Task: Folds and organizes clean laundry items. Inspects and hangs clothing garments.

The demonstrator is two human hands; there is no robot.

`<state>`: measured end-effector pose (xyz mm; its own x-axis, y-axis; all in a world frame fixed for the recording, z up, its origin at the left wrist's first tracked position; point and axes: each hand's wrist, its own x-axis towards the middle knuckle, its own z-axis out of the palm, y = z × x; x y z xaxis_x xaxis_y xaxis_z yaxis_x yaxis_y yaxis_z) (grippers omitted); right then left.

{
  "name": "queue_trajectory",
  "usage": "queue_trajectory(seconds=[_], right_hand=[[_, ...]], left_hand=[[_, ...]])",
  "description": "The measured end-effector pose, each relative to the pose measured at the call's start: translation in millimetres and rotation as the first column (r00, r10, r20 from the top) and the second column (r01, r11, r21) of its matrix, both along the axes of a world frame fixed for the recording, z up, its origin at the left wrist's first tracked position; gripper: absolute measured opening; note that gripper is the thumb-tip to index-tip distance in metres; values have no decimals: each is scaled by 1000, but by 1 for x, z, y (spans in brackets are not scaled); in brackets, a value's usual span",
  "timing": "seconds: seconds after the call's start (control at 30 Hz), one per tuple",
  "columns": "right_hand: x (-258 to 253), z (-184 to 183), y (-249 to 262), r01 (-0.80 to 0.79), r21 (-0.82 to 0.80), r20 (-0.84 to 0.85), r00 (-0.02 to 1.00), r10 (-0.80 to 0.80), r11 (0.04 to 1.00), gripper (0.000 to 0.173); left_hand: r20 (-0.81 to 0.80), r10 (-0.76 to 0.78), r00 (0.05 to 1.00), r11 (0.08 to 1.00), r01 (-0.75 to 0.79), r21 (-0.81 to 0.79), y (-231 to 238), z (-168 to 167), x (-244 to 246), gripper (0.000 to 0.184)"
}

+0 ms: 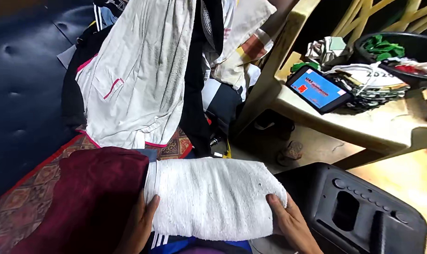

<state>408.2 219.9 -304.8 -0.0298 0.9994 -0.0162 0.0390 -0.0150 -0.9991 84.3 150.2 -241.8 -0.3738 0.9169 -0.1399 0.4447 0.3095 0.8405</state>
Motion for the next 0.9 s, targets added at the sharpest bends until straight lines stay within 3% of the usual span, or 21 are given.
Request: queue_trajectory(seconds=[0.1, 0.2, 0.27, 0.43, 0.5, 0.6, 0.63, 0.7, 0.77, 0.83, 0.9], right_hand=[[-9, -9, 4, 123, 26, 83, 989, -124, 992, 38], [-14, -51, 0, 85, -222, 268, 963, -23, 971, 41], [-20, -75, -4, 31, -365, 259, 963, 70, 930, 39], [-20, -82, -3, 94, -401, 258, 966, 14, 911, 43], [-15, -81, -2, 44, -525, 194, 978, 70, 850, 51], [-10, -74, -6, -116, -703, -40, 991, 124, 702, 47], [-8, -72, -7, -163, -703, -123, 987, 107, 692, 40], [-1, -65, -4, -166, -621, -205, 978, 46, 766, 22], [8, -45, 7, -116, -488, -219, 976, 7, 865, 23], [18, -21, 22, -102, -352, -145, 988, 54, 930, 47], [28, 0, 36, -190, -210, -32, 982, 187, 959, 87]], left_hand=[[-109, 48, 993, 999, -49, -2, 7, -6, 3, 55], [-111, -2, 994, 958, -30, -287, 17, -30, 1, 54], [-160, -54, 986, 921, -13, -388, 25, -43, 3, 53], [-254, -39, 967, 919, -65, -389, 22, -43, 11, 55], [-277, -63, 959, 903, -64, -426, 17, -45, 18, 68], [-169, -11, 986, 915, -58, -398, 10, -59, 18, 89], [-117, 12, 993, 921, -57, -386, 11, -59, 15, 90], [-9, 38, 999, 926, -39, -375, 12, -52, 7, 86], [22, 28, 999, 937, -19, -349, 7, -48, 7, 83], [-4, 35, 999, 956, -35, -290, -2, -43, 15, 78], [-32, 19, 999, 970, -26, -244, -11, -37, 24, 73]])
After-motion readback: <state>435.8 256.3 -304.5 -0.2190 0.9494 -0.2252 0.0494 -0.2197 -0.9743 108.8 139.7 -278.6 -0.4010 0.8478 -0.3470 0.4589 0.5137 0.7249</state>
